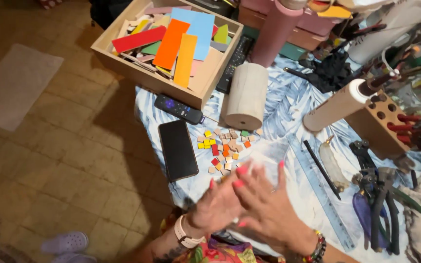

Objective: Measuring, marking, and cutting glass strips for a mosaic project

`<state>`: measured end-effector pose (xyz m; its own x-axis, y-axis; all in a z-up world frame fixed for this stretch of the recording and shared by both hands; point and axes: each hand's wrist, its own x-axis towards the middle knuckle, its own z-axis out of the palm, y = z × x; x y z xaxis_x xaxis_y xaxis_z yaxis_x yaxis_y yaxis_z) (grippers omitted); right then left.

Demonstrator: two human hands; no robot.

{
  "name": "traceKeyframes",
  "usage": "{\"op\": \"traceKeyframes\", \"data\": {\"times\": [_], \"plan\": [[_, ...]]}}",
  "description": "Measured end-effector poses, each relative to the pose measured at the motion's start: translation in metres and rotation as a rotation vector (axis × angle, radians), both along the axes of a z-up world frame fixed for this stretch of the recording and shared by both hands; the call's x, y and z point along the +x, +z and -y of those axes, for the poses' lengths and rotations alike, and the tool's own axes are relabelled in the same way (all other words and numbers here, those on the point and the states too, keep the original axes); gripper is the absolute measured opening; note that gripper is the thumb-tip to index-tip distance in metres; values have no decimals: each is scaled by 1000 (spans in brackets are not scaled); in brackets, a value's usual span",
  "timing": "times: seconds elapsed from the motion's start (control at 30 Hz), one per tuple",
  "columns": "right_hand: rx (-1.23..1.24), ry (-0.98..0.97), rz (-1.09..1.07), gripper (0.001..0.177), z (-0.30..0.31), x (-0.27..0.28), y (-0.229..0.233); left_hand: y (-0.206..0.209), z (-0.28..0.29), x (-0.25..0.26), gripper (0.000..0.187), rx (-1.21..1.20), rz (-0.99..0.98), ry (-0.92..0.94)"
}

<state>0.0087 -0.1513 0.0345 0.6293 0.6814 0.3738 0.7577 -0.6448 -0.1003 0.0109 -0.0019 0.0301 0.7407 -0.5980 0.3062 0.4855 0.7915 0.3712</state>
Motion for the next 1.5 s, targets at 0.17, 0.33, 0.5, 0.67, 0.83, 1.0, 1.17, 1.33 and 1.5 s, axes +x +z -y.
{"op": "traceKeyframes", "data": {"times": [0.17,0.33,0.5,0.67,0.83,1.0,1.17,1.33,1.5], "plan": [[76,-111,-146,67,21,5,-11,3,-19,5,80,168,182,-31],[316,-138,-331,60,41,1,-10,49,-68,33,52,648,555,-77],[444,-211,-226,55,31,2,-8,78,-115,119,28,1435,1260,958],[498,-241,-114,36,29,9,-4,66,-177,243,27,2071,1209,915],[563,-291,-143,24,29,10,-6,44,-197,292,30,2531,1053,581],[717,-417,-297,29,24,8,-11,30,-205,306,22,2627,1085,754],[719,-418,-265,28,22,10,-20,17,-213,317,17,2760,1142,1013],[587,-382,-242,24,10,23,7,3,-219,326,22,2804,1080,999],[324,-83,-158,26,5,59,29,1,-218,321,14,2689,1058,1039]]}}
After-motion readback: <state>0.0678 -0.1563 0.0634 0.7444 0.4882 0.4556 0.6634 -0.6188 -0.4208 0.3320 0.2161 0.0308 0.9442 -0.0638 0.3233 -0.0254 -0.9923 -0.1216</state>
